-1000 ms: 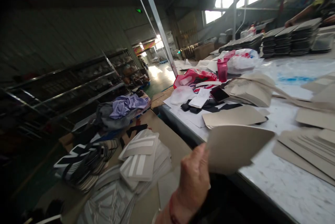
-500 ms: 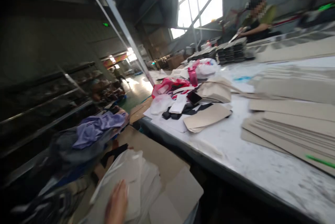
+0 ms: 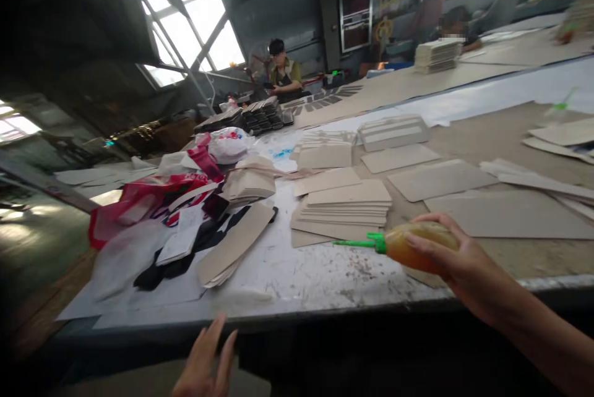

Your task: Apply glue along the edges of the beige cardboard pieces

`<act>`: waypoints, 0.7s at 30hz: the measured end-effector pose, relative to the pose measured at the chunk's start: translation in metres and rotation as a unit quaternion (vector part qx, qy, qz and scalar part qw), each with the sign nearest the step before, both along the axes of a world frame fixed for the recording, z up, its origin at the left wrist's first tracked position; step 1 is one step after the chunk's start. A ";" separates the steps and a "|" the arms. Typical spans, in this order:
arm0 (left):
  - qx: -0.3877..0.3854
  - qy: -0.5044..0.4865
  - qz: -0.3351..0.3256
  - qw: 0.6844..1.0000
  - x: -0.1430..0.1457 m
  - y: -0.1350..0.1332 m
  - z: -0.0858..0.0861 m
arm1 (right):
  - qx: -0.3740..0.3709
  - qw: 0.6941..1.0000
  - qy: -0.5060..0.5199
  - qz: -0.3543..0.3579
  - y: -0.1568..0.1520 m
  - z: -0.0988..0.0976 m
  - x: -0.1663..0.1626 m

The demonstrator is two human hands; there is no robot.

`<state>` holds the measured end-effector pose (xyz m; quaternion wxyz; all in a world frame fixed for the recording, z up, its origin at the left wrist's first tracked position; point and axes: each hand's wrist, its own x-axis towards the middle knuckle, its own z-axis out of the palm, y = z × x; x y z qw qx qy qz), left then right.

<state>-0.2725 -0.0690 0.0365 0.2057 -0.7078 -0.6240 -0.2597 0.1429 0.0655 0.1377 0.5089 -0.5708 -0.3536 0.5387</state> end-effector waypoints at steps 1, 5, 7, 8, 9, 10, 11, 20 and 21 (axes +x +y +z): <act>-0.004 -0.010 -0.027 1.000 0.026 0.030 0.008 | 0.001 1.000 -0.001 -0.003 -0.001 0.000 0.002; -0.063 -0.037 -0.120 0.990 0.117 0.143 0.037 | -0.006 1.000 -0.015 -0.013 -0.006 -0.005 0.020; -0.084 -0.025 -0.147 0.985 0.146 0.191 0.042 | -0.006 1.000 -0.025 -0.016 -0.010 -0.011 0.033; -0.094 -0.018 -0.156 0.983 0.156 0.212 0.042 | -0.006 0.999 -0.030 -0.021 -0.012 -0.014 0.040; -0.104 -0.010 -0.160 0.982 0.163 0.231 0.040 | -0.006 0.999 -0.034 -0.027 -0.014 -0.019 0.047; -0.113 -0.003 -0.161 0.980 0.169 0.247 0.037 | -0.007 0.999 -0.037 -0.034 -0.016 -0.023 0.054; -0.123 0.003 -0.159 0.980 0.172 0.260 0.033 | -0.008 0.998 -0.037 -0.043 -0.018 -0.028 0.060; -0.142 0.046 -0.137 0.979 0.168 0.260 0.001 | -0.013 0.997 0.020 -0.076 -0.018 -0.033 0.081; -0.138 0.052 -0.140 0.979 0.168 0.254 0.000 | -0.011 0.997 0.027 -0.078 -0.018 -0.032 0.081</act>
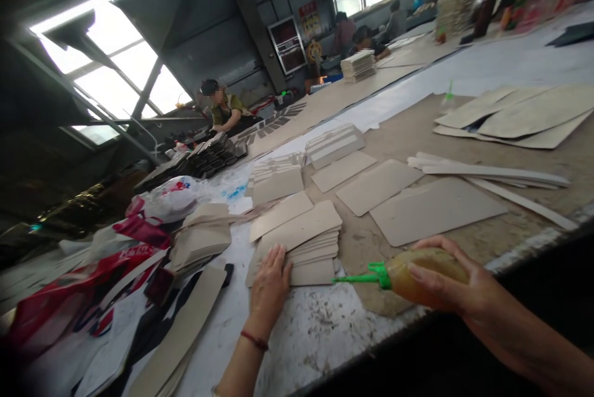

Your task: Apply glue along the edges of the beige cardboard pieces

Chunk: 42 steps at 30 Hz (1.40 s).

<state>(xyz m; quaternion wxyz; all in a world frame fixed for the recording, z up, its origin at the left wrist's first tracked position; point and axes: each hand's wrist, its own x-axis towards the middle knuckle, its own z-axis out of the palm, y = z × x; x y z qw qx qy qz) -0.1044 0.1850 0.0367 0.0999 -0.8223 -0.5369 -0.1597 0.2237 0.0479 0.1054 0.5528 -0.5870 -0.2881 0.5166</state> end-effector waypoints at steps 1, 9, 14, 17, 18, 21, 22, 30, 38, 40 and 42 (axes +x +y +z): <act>0.005 0.005 -0.005 1.000 0.001 -0.007 -0.001 | 0.004 1.000 0.006 0.000 0.000 0.000 0.000; 0.047 0.019 -0.030 0.998 0.008 -0.071 -0.011 | 0.012 1.000 0.026 0.004 -0.007 -0.001 0.007; 0.077 0.002 -0.042 0.996 0.009 -0.110 -0.014 | 0.022 1.000 0.010 -0.002 -0.014 0.003 0.009; 0.074 -0.011 -0.037 0.996 0.014 -0.133 -0.011 | 0.035 0.999 -0.028 0.010 -0.016 0.005 0.005; 0.073 -0.017 -0.038 0.996 0.015 -0.141 -0.010 | 0.039 0.998 -0.046 0.020 -0.016 0.006 0.003; 0.076 -0.025 -0.045 0.996 0.018 -0.164 -0.008 | 0.040 0.992 -0.111 0.051 -0.016 0.009 -0.004; 0.077 -0.022 -0.049 0.996 0.019 -0.171 -0.009 | 0.039 0.989 -0.133 0.059 -0.015 0.010 -0.007; 0.068 -0.037 -0.009 0.997 0.026 -0.207 -0.016 | 0.067 0.954 -0.273 0.108 -0.011 0.016 -0.039; 0.109 -0.107 -0.005 0.988 0.034 -0.202 -0.010 | 0.213 0.877 -0.403 0.149 0.003 0.008 -0.085; 0.105 -0.129 0.015 0.986 0.037 -0.203 -0.013 | 0.252 0.856 -0.421 0.163 0.007 0.005 -0.093; 0.097 -0.135 0.024 0.986 0.039 -0.204 -0.016 | 0.279 0.840 -0.430 0.176 0.011 0.004 -0.101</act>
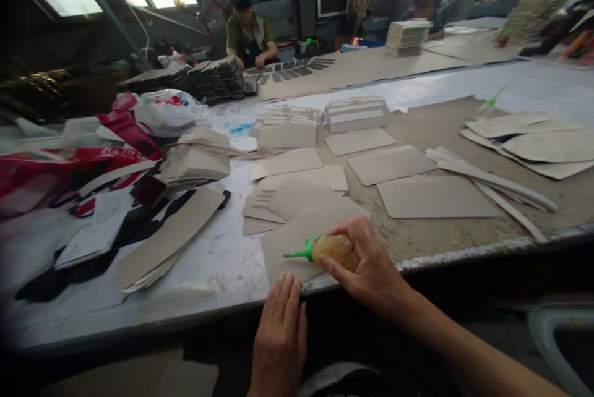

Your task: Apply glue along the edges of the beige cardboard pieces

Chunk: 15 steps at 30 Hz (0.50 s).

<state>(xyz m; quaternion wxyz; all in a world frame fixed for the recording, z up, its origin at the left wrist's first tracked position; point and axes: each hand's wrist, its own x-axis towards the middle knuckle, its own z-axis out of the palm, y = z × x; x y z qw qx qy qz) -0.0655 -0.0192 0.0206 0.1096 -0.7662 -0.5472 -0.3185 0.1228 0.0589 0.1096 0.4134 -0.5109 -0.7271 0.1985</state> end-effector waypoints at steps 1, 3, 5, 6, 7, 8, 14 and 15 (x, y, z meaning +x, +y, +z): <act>-0.002 0.001 0.002 1.000 0.001 0.000 -0.001 | 0.010 1.000 -0.007 0.010 0.002 0.000 -0.003; -0.002 0.009 0.005 1.000 0.001 0.000 -0.002 | 0.025 0.999 -0.022 0.025 0.006 0.000 -0.010; 0.000 0.016 0.005 1.000 0.000 0.000 -0.003 | 0.034 0.998 -0.040 0.042 0.008 0.000 -0.014; 0.000 0.019 0.005 1.000 0.000 0.001 -0.002 | 0.038 0.997 -0.047 0.050 0.009 0.001 -0.016; 0.001 0.019 0.004 1.000 0.000 0.001 -0.002 | 0.040 0.996 -0.054 0.059 0.010 0.001 -0.017; 0.002 0.018 0.005 1.000 0.000 0.002 -0.002 | 0.041 0.995 -0.059 0.066 0.010 0.002 -0.018; 0.007 0.003 0.009 1.000 0.000 0.002 -0.001 | 0.028 0.993 -0.083 0.075 0.011 0.013 -0.014; 0.006 0.002 0.008 1.000 0.000 0.002 -0.001 | 0.028 0.993 -0.088 0.071 0.011 0.015 -0.013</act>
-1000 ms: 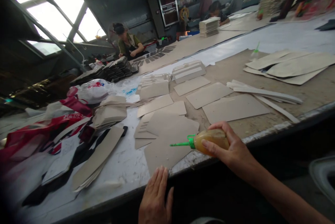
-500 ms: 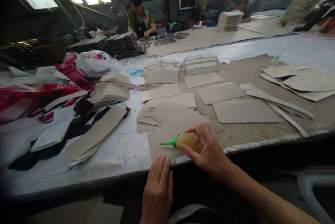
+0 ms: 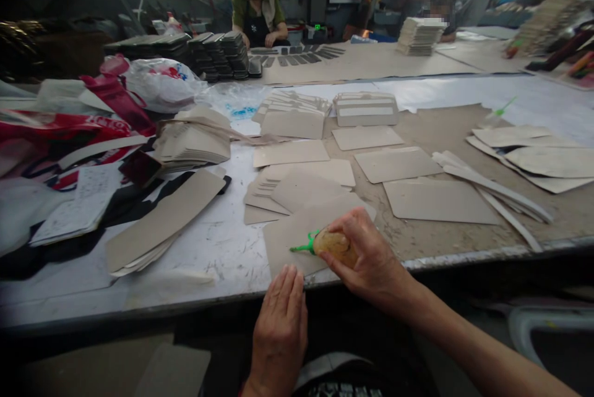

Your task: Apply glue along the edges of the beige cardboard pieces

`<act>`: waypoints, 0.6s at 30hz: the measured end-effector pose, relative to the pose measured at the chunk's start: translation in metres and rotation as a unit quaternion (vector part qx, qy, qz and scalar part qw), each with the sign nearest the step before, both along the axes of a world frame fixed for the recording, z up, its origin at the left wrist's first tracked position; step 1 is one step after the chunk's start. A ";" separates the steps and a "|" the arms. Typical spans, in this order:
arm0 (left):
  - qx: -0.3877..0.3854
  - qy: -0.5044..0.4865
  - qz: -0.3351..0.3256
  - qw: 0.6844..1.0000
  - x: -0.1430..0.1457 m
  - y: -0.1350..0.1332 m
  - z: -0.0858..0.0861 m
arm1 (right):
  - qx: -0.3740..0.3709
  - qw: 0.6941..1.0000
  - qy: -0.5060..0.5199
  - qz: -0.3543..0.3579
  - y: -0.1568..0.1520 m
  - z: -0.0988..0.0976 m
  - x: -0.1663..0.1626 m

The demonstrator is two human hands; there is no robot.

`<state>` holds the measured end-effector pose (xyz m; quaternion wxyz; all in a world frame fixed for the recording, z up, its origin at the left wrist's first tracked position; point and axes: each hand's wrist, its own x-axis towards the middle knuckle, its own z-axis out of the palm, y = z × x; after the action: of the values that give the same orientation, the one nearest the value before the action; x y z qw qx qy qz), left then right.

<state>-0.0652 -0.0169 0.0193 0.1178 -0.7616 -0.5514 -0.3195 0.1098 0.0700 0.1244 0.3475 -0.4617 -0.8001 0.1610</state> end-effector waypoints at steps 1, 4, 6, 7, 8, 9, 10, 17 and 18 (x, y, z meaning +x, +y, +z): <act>-0.002 -0.001 0.000 1.000 0.000 0.000 0.000 | 0.005 1.000 -0.005 -0.004 0.001 0.002 0.000; -0.001 -0.005 -0.004 1.000 -0.001 0.000 -0.001 | 0.028 0.999 -0.012 -0.010 0.003 0.004 -0.004; -0.001 -0.008 -0.005 1.000 -0.002 0.000 -0.001 | 0.039 0.999 -0.009 -0.010 0.004 0.003 -0.009; -0.002 -0.009 -0.005 1.000 -0.002 -0.001 -0.001 | 0.042 0.999 -0.007 -0.008 0.004 0.002 -0.011; -0.004 -0.010 -0.008 1.000 -0.002 -0.001 -0.002 | 0.043 0.999 -0.005 -0.003 0.004 0.001 -0.014; -0.007 -0.010 -0.010 1.000 -0.002 -0.001 -0.002 | 0.043 0.999 -0.004 0.004 0.004 0.001 -0.016; -0.007 -0.009 -0.011 1.000 -0.002 -0.001 -0.001 | 0.041 0.999 -0.004 0.014 0.004 0.001 -0.017; 0.017 0.009 0.000 1.000 0.000 0.001 0.002 | 0.005 0.999 -0.020 0.041 0.000 0.008 -0.012; 0.018 0.010 0.000 1.000 0.000 0.002 0.003 | 0.006 0.999 -0.025 0.037 -0.001 0.010 -0.010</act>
<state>-0.0655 -0.0153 0.0222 0.1371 -0.7625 -0.5441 -0.3220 0.1001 0.0694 0.1343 0.3236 -0.4339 -0.8260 0.1573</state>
